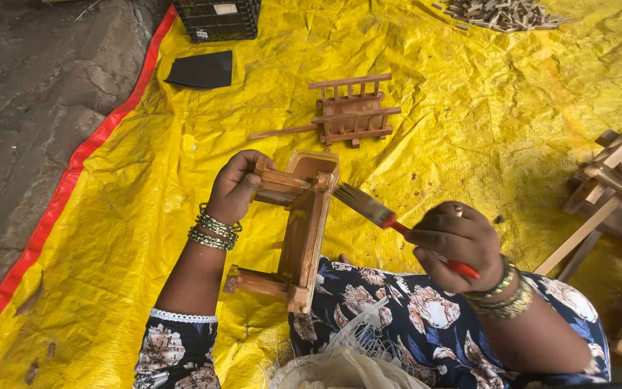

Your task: The person sits on a tarp-covered floor and applies brown stain with a brush to small wooden furniture pieces, including miniature chairs and bench-like frames. They hold each piece steady with one hand, dip the brush into a plastic container of stain, and brush the surfaces and slats, rotating the piece to reach different sides.

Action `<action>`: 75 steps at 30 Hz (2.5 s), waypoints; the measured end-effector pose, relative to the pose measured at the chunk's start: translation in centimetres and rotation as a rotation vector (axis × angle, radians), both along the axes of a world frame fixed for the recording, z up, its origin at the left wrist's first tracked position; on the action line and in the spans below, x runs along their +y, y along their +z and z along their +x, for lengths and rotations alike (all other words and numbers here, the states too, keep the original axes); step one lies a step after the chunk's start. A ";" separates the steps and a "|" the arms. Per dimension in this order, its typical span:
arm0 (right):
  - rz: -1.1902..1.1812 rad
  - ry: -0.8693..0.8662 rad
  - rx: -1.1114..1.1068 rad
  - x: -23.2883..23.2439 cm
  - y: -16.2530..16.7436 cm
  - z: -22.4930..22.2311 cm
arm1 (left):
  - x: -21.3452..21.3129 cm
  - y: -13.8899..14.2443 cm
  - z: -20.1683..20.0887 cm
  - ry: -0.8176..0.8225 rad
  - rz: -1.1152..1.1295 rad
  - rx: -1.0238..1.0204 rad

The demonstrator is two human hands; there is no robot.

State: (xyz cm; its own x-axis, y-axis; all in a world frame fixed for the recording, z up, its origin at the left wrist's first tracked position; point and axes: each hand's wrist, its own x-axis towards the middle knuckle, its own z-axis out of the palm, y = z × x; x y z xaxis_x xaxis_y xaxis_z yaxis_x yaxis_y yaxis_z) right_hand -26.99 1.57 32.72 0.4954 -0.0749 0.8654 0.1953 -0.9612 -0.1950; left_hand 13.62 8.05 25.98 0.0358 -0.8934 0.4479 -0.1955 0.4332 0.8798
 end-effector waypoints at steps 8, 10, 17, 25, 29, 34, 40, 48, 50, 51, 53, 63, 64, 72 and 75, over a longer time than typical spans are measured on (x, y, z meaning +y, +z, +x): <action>-0.084 -0.047 -0.034 0.6 -4.0 3.3 | 0.0 -0.3 -0.3 0.053 -0.011 -0.041; -0.039 -0.033 -0.030 1.7 -5.2 2.2 | 0.1 -0.5 0.0 0.063 -0.026 -0.040; 0.173 0.223 -0.093 -0.5 -6.6 2.2 | 0.1 -0.4 0.4 0.028 -0.042 -0.027; 0.147 0.434 -0.131 -1.0 -8.2 2.9 | 1.2 -0.4 1.6 0.059 0.026 0.005; 0.288 0.303 -0.199 -3.6 -8.4 4.1 | 1.2 -0.3 2.1 0.026 -0.014 0.025; 0.223 0.190 -0.166 -4.3 -8.0 4.9 | 1.8 -0.5 2.9 0.056 -0.049 0.049; 0.223 0.173 -0.262 -4.5 -7.5 5.9 | 1.9 -0.9 3.0 0.013 -0.043 0.061; 0.126 0.369 -0.193 -1.4 -7.5 3.9 | 1.6 -0.3 3.4 0.027 -0.048 0.085; 0.156 0.287 -0.230 -1.7 -6.8 3.9 | 1.6 -0.2 3.5 0.017 -0.038 0.091; 0.164 0.189 -0.238 -2.0 -6.4 4.1 | 1.7 -0.2 3.4 0.011 -0.032 0.094; 0.169 0.133 -0.251 -2.1 -5.8 4.9 | 1.7 -0.4 3.0 0.003 -0.036 0.099; 0.176 0.031 -0.256 1.4 -5.4 4.4 | 1.9 -0.7 3.4 0.005 -0.044 0.109; 0.188 -0.063 -0.259 1.3 -5.2 4.4 | 1.9 -0.7 3.4 0.004 -0.040 0.112; 0.095 -0.008 -0.222 2.8 -4.5 3.8 | 1.7 -1.0 3.2 0.019 -0.040 0.145; 0.146 -0.048 -0.204 2.7 -4.3 4.0 | 1.7 -1.0 3.2 0.016 -0.033 0.152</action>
